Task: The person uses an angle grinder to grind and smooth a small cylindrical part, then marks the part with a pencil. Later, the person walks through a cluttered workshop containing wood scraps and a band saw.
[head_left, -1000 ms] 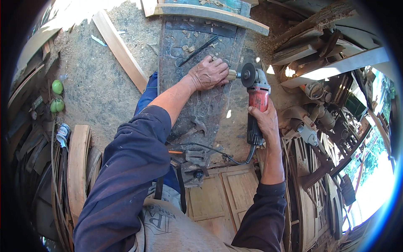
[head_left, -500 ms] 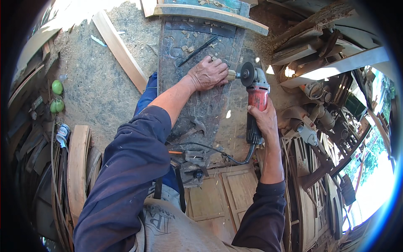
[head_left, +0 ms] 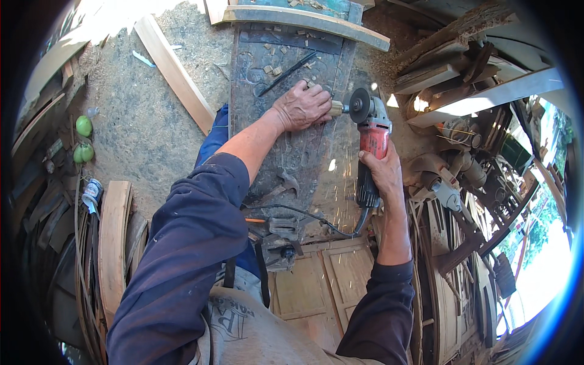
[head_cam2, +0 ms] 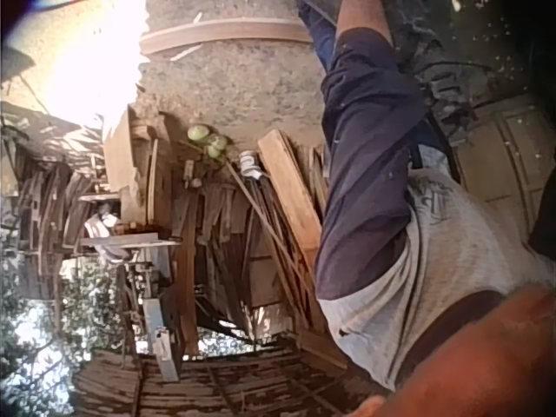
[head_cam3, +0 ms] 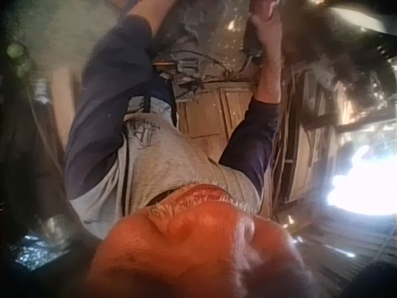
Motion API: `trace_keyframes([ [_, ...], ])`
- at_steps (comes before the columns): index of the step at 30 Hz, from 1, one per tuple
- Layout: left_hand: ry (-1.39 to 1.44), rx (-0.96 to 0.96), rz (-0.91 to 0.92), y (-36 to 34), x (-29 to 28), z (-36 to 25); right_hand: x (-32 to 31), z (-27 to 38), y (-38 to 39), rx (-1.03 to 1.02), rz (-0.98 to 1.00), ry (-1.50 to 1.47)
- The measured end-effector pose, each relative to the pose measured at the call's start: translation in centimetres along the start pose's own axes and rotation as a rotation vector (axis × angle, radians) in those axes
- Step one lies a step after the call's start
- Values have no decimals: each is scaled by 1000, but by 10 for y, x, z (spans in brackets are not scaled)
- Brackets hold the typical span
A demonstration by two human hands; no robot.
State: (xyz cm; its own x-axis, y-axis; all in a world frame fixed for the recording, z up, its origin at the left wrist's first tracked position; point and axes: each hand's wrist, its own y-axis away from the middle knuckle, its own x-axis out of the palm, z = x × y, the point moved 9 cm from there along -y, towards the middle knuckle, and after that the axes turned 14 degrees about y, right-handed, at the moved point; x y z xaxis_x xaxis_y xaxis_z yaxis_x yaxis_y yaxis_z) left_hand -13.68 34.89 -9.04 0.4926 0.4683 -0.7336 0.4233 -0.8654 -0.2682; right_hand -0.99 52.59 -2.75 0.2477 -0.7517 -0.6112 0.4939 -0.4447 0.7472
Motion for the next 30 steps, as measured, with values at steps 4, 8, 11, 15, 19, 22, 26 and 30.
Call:
trace_keyframes([
  [4, 7, 2, -7, 0, 0, 0, -1, 1, 1, -13, -20, 13],
  [8, -2, -6, -3, 0, 0, 1, 1, -3, 1, 13, -5, 16],
  [11, -6, -7, 3, 0, 2, 1, 1, -1, 1, -18, -8, 3],
  [15, -5, -8, 3, 0, 2, 1, 2, -4, 0, -2, -12, -3],
  [19, 0, -15, 15, 1, 3, 0, 2, -3, -1, -19, -18, -12],
  [22, -3, -16, 23, 0, 2, 1, 2, -3, -2, -22, -17, -16],
  [26, -4, -14, 15, -1, 1, 1, 2, -4, -2, -21, -19, 10],
  [30, 3, -18, 18, 0, 2, 1, 4, -7, -4, -12, -7, -35],
])
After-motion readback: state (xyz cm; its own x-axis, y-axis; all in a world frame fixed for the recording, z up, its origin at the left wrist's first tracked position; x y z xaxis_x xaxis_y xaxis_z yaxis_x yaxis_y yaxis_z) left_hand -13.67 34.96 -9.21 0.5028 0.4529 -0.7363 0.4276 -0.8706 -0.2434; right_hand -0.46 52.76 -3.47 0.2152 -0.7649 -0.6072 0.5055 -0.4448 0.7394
